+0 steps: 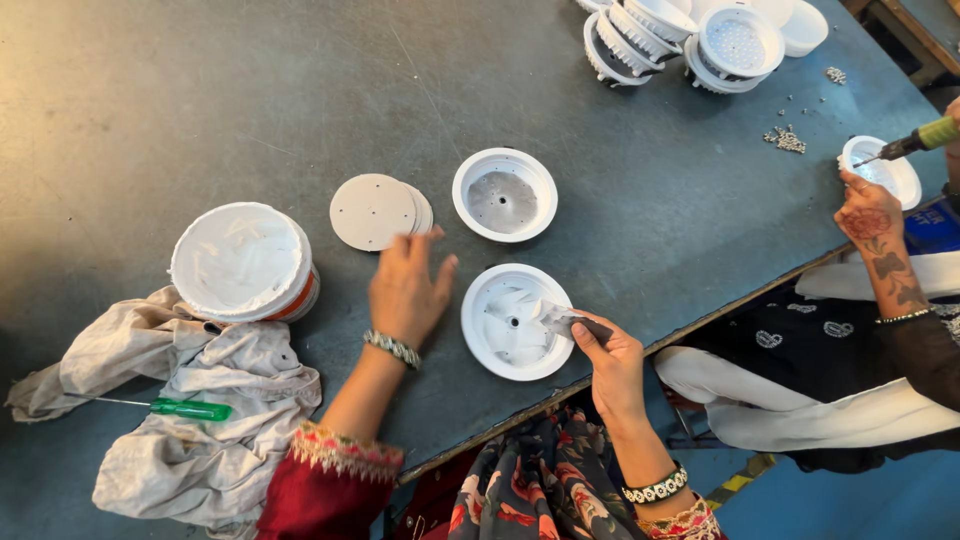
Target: The person applies a white paste to the interior of white plastic circular components using a small spatula. They handle the components one at a time, spreading the paste evenly inside each piece before placing it on the table.
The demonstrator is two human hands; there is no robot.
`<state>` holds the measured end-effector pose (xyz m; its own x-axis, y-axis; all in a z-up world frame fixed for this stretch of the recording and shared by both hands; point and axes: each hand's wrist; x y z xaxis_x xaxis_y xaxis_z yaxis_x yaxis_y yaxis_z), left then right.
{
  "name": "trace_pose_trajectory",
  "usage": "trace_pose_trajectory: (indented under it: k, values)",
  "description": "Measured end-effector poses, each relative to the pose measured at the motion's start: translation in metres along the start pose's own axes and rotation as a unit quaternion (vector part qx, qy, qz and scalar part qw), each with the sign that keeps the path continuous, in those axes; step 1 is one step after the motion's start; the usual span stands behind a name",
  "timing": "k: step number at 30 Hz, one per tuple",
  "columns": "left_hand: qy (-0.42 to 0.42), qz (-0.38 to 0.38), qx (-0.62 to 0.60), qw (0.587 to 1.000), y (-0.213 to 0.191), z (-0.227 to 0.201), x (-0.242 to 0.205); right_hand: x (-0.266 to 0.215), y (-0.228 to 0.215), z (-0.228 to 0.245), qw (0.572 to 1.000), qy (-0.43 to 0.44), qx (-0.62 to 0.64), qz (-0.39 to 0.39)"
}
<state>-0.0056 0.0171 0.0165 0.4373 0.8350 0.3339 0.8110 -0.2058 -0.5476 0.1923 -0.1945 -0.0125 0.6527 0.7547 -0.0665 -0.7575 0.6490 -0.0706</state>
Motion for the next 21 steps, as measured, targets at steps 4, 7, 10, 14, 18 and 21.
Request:
trace_pose_trajectory:
  k: [4,7,10,14,18,21]
  values:
    - [-0.009,-0.098,0.164,0.982,0.009,0.045,0.049,0.000,0.004,-0.001,1.000,0.008,0.014,0.001]
    - [-0.081,-0.111,0.242,0.960,0.015,0.070,0.081,-0.006,0.001,-0.001,0.999,0.000,0.032,0.006]
    - [-0.193,-0.039,0.218,0.956,0.021,0.079,0.092,-0.010,-0.005,-0.001,0.999,-0.002,0.053,0.011]
    - [-0.263,0.012,0.168,0.950,0.011,0.071,0.092,-0.015,-0.013,0.001,0.997,0.017,0.077,0.012]
    - [-0.261,0.043,0.157,0.952,-0.004,0.048,0.099,-0.019,-0.021,0.003,0.996,0.018,0.086,0.014]
    - [-0.249,0.080,0.165,0.951,-0.006,0.032,0.091,-0.023,-0.025,0.004,0.993,0.021,0.112,0.006]
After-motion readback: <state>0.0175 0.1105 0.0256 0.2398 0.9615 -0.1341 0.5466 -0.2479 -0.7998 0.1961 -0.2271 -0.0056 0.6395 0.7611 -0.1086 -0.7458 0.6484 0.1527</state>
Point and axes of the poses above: each hand's wrist, its own x-axis towards the middle knuckle, its own y-axis out of the palm, z = x × y, and after that the axes turned 15 degrees about -x, right-handed
